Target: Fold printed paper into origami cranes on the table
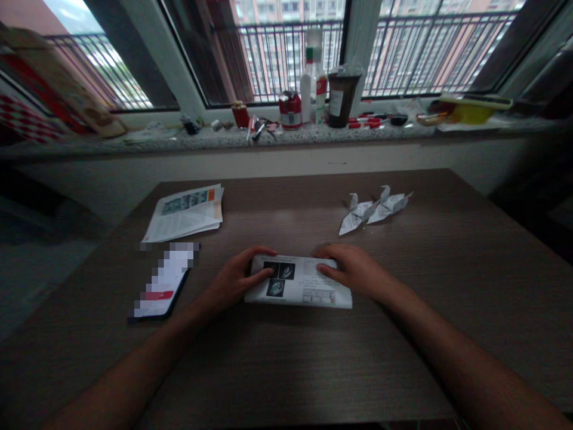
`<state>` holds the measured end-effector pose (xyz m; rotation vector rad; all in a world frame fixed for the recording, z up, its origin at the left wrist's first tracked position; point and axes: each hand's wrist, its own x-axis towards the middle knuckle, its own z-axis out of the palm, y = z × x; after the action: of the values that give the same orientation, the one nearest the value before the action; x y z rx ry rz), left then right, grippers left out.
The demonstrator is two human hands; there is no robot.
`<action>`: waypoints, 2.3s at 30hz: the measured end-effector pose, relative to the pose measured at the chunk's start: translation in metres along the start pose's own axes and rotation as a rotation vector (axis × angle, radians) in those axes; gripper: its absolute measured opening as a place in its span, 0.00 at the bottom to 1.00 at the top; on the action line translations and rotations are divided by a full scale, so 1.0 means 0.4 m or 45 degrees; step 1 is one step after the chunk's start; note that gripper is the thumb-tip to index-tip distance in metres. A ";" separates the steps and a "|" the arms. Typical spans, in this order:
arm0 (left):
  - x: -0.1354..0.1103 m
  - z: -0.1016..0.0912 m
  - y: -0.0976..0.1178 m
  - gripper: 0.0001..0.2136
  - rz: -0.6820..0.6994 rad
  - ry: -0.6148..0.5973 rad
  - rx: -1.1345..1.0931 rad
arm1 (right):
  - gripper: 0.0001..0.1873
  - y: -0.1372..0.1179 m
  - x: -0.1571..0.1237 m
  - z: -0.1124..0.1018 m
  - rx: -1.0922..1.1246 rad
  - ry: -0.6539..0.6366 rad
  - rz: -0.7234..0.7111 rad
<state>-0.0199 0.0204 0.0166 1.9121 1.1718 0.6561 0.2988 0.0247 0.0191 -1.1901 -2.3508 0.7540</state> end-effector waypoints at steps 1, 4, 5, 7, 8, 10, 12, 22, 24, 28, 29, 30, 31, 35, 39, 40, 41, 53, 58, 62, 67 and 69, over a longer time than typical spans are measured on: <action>0.000 0.002 0.001 0.14 0.010 -0.001 -0.017 | 0.14 -0.007 0.001 -0.002 0.000 -0.025 0.012; 0.000 0.011 0.007 0.14 0.018 -0.034 -0.046 | 0.13 -0.033 0.007 -0.005 -0.008 -0.107 0.085; 0.000 0.014 0.009 0.14 0.022 -0.049 -0.055 | 0.13 -0.041 0.009 -0.004 -0.006 -0.126 0.116; -0.001 0.022 0.011 0.14 0.041 -0.075 -0.073 | 0.13 -0.054 0.013 0.002 0.021 -0.138 0.162; -0.001 0.025 0.011 0.14 0.050 -0.080 -0.088 | 0.13 -0.058 0.015 0.006 0.041 -0.137 0.174; -0.001 0.030 0.009 0.17 0.049 -0.059 -0.125 | 0.12 -0.061 0.017 0.016 0.088 -0.135 0.185; 0.000 0.032 0.006 0.22 0.007 -0.022 -0.208 | 0.13 -0.059 0.016 0.027 0.155 -0.125 0.200; 0.008 0.028 -0.014 0.16 -0.165 0.124 -0.563 | 0.17 -0.040 0.007 0.047 0.466 -0.077 0.291; 0.008 0.027 -0.013 0.14 -0.144 0.112 -0.538 | 0.16 -0.046 0.005 0.045 0.480 -0.132 0.273; 0.009 0.030 -0.001 0.13 -0.118 0.048 -0.539 | 0.13 -0.061 0.008 0.048 0.515 -0.167 0.272; 0.009 0.034 0.003 0.13 -0.108 0.025 -0.547 | 0.14 -0.064 0.010 0.052 0.546 -0.153 0.274; 0.009 0.039 0.008 0.13 -0.094 -0.004 -0.553 | 0.15 -0.067 0.013 0.056 0.587 -0.133 0.276; 0.010 0.045 0.011 0.12 -0.077 -0.033 -0.555 | 0.16 -0.070 0.017 0.062 0.634 -0.112 0.278; 0.014 0.075 0.014 0.12 -0.036 -0.121 -0.543 | 0.16 -0.080 0.031 0.086 0.741 -0.029 0.294; 0.019 0.093 0.017 0.12 -0.009 -0.127 -0.511 | 0.14 -0.081 0.036 0.104 0.698 0.055 0.270; 0.020 0.093 0.020 0.12 -0.007 -0.116 -0.498 | 0.14 -0.080 0.036 0.106 0.688 0.077 0.266; 0.020 0.092 0.024 0.12 -0.011 -0.103 -0.484 | 0.14 -0.078 0.036 0.108 0.685 0.102 0.265; 0.003 0.069 0.039 0.13 -0.072 0.113 -0.421 | 0.18 -0.067 0.033 0.104 0.668 0.344 0.404; 0.001 0.071 0.041 0.11 -0.040 0.138 -0.367 | 0.18 -0.073 0.033 0.108 0.727 0.316 0.399; 0.001 0.073 0.037 0.11 -0.027 0.129 -0.353 | 0.17 -0.082 0.034 0.105 0.758 0.316 0.412; -0.001 0.074 0.041 0.11 -0.017 0.129 -0.346 | 0.16 -0.090 0.034 0.099 0.692 0.364 0.412; -0.002 0.073 0.043 0.11 -0.013 0.128 -0.338 | 0.17 -0.090 0.033 0.098 0.682 0.353 0.428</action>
<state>0.0100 0.0048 0.0144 1.6655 1.0955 0.8650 0.2476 0.0067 0.0126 -1.3429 -1.5991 1.1533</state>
